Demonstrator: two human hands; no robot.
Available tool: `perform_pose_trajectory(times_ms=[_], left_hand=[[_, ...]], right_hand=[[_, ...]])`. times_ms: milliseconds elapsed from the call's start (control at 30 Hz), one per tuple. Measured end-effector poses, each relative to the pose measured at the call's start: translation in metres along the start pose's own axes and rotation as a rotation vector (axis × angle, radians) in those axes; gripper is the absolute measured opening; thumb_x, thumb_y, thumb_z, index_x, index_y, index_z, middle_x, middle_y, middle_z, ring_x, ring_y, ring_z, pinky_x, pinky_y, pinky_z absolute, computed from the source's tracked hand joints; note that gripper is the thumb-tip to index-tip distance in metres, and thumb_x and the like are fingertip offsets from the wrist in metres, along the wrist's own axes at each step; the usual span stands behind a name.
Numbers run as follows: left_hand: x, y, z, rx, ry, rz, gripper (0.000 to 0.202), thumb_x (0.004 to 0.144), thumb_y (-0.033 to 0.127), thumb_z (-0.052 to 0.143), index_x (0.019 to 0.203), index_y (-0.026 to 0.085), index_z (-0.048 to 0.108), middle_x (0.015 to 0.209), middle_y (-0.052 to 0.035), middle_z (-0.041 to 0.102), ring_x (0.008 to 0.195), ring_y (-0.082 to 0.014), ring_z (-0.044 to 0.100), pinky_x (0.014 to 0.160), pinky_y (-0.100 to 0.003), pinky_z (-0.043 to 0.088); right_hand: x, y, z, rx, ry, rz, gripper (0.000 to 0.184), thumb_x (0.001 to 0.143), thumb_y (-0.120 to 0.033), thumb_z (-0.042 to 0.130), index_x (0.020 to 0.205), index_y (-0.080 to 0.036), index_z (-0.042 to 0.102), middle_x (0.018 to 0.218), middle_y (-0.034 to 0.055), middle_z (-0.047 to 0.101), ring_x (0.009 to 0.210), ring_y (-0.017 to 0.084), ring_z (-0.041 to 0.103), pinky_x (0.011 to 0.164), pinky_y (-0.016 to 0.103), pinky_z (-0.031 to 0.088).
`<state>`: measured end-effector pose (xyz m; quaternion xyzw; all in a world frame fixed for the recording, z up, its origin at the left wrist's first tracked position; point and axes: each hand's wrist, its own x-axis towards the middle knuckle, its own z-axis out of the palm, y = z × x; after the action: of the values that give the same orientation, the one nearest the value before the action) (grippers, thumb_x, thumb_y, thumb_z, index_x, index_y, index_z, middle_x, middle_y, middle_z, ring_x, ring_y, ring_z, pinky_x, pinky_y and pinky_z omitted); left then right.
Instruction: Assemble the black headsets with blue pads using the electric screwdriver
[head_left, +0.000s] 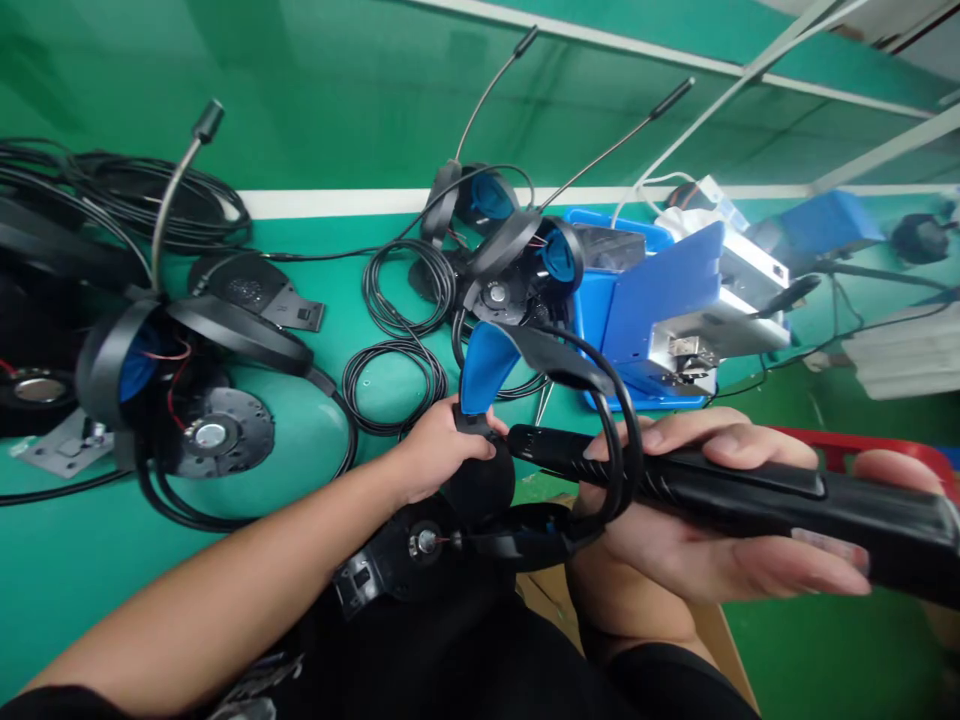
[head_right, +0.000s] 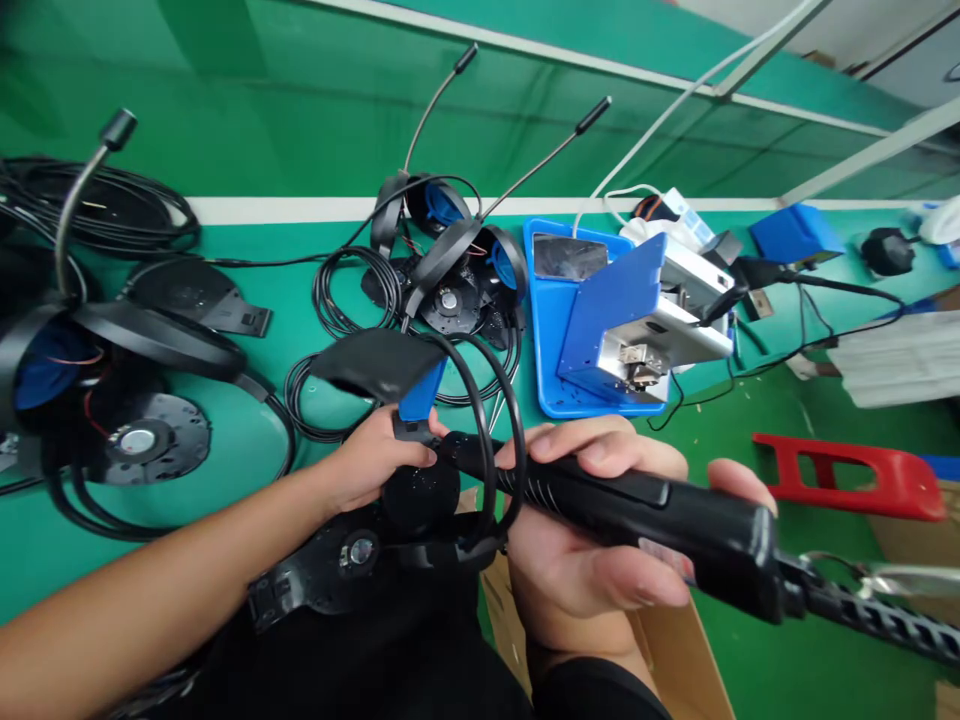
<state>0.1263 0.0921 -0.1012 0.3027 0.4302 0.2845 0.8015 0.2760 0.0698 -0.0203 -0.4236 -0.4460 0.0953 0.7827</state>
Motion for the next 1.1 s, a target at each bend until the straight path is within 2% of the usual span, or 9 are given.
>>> perform_pose_trajectory(times_ms=[433, 567, 700, 767, 867, 933, 1000, 1033, 1100], left_hand=[[0.004, -0.001, -0.003, 0.017, -0.029, 0.023, 0.028, 0.054, 0.013, 0.074, 0.081, 0.019, 0.069, 0.083, 0.0007, 0.069, 0.084, -0.0198, 0.062, 0.09, -0.036, 0.046], [0.003, -0.002, -0.003, 0.027, -0.019, 0.01, 0.027, 0.055, 0.016, 0.074, 0.082, 0.019, 0.07, 0.084, -0.0002, 0.069, 0.084, -0.0202, 0.061, 0.089, -0.036, 0.046], [0.001, 0.0, -0.002, 0.048, 0.019, -0.001, 0.027, 0.054, 0.016, 0.074, 0.081, 0.019, 0.071, 0.083, 0.0006, 0.069, 0.083, -0.0198, 0.062, 0.09, -0.035, 0.047], [0.0, 0.003, -0.001, 0.035, 0.022, 0.003, 0.028, 0.054, 0.015, 0.076, 0.081, 0.019, 0.07, 0.081, 0.0015, 0.069, 0.081, -0.0197, 0.063, 0.089, -0.035, 0.049], [-0.002, 0.009, 0.002, 0.006, -0.036, 0.011, 0.029, 0.055, 0.019, 0.082, 0.082, 0.02, 0.071, 0.079, 0.0001, 0.071, 0.078, -0.0215, 0.066, 0.086, -0.037, 0.053], [-0.004, 0.011, 0.004, -0.009, -0.075, -0.007, 0.028, 0.056, 0.022, 0.084, 0.081, 0.019, 0.071, 0.078, -0.002, 0.073, 0.076, -0.0225, 0.067, 0.083, -0.037, 0.056], [-0.006, 0.011, 0.004, -0.036, -0.07, -0.046, 0.028, 0.057, 0.022, 0.085, 0.081, 0.019, 0.071, 0.08, -0.0034, 0.075, 0.077, -0.0235, 0.069, 0.081, -0.038, 0.057], [-0.007, 0.01, 0.004, -0.052, -0.061, -0.065, 0.028, 0.058, 0.021, 0.085, 0.082, 0.019, 0.071, 0.083, -0.0039, 0.076, 0.079, -0.0245, 0.071, 0.081, -0.039, 0.058], [-0.009, 0.009, 0.002, -0.075, -0.04, -0.073, 0.029, 0.059, 0.019, 0.086, 0.083, 0.02, 0.071, 0.087, -0.0046, 0.078, 0.084, -0.027, 0.073, 0.08, -0.04, 0.06]], right_hand=[[-0.001, -0.007, 0.002, -0.016, -0.087, 0.134, 0.044, 0.075, -0.065, 0.083, 0.113, -0.047, 0.07, 0.08, -0.0123, 0.06, 0.054, 0.013, 0.052, 0.031, 0.032, 0.057], [-0.002, -0.003, 0.004, 0.02, -0.069, 0.08, 0.043, 0.078, -0.063, 0.081, 0.115, -0.044, 0.069, 0.08, -0.0111, 0.061, 0.052, 0.013, 0.05, 0.027, 0.03, 0.052], [-0.006, -0.003, 0.001, 0.009, -0.154, 0.07, 0.043, 0.085, -0.061, 0.076, 0.122, -0.041, 0.067, 0.087, -0.0101, 0.064, 0.059, 0.015, 0.057, 0.034, 0.035, 0.059], [-0.006, -0.007, -0.002, 0.006, -0.154, 0.044, 0.042, 0.087, -0.059, 0.073, 0.125, -0.039, 0.066, 0.088, -0.0093, 0.064, 0.061, 0.015, 0.061, 0.038, 0.036, 0.061], [0.006, -0.01, -0.013, 0.033, -0.091, 0.025, 0.044, 0.089, -0.057, 0.07, 0.126, -0.035, 0.063, 0.088, -0.0073, 0.064, 0.062, 0.017, 0.062, 0.034, 0.035, 0.057], [0.026, -0.007, -0.024, 0.001, -0.039, -0.016, 0.043, 0.091, -0.056, 0.067, 0.126, -0.033, 0.059, 0.088, -0.0061, 0.064, 0.062, 0.018, 0.062, 0.032, 0.033, 0.055], [0.055, 0.003, -0.037, -0.107, 0.087, -0.184, 0.037, 0.095, -0.051, 0.059, 0.124, -0.03, 0.053, 0.084, -0.0051, 0.063, 0.058, 0.017, 0.06, 0.033, 0.03, 0.053], [0.071, 0.01, -0.044, -0.18, 0.208, -0.325, 0.031, 0.097, -0.045, 0.053, 0.122, -0.027, 0.048, 0.08, -0.005, 0.061, 0.052, 0.015, 0.056, 0.033, 0.027, 0.049], [0.103, 0.027, -0.056, -0.263, 0.384, -0.488, 0.029, 0.097, -0.035, 0.048, 0.123, -0.024, 0.039, 0.074, -0.006, 0.054, 0.047, 0.011, 0.049, 0.034, 0.022, 0.043]])
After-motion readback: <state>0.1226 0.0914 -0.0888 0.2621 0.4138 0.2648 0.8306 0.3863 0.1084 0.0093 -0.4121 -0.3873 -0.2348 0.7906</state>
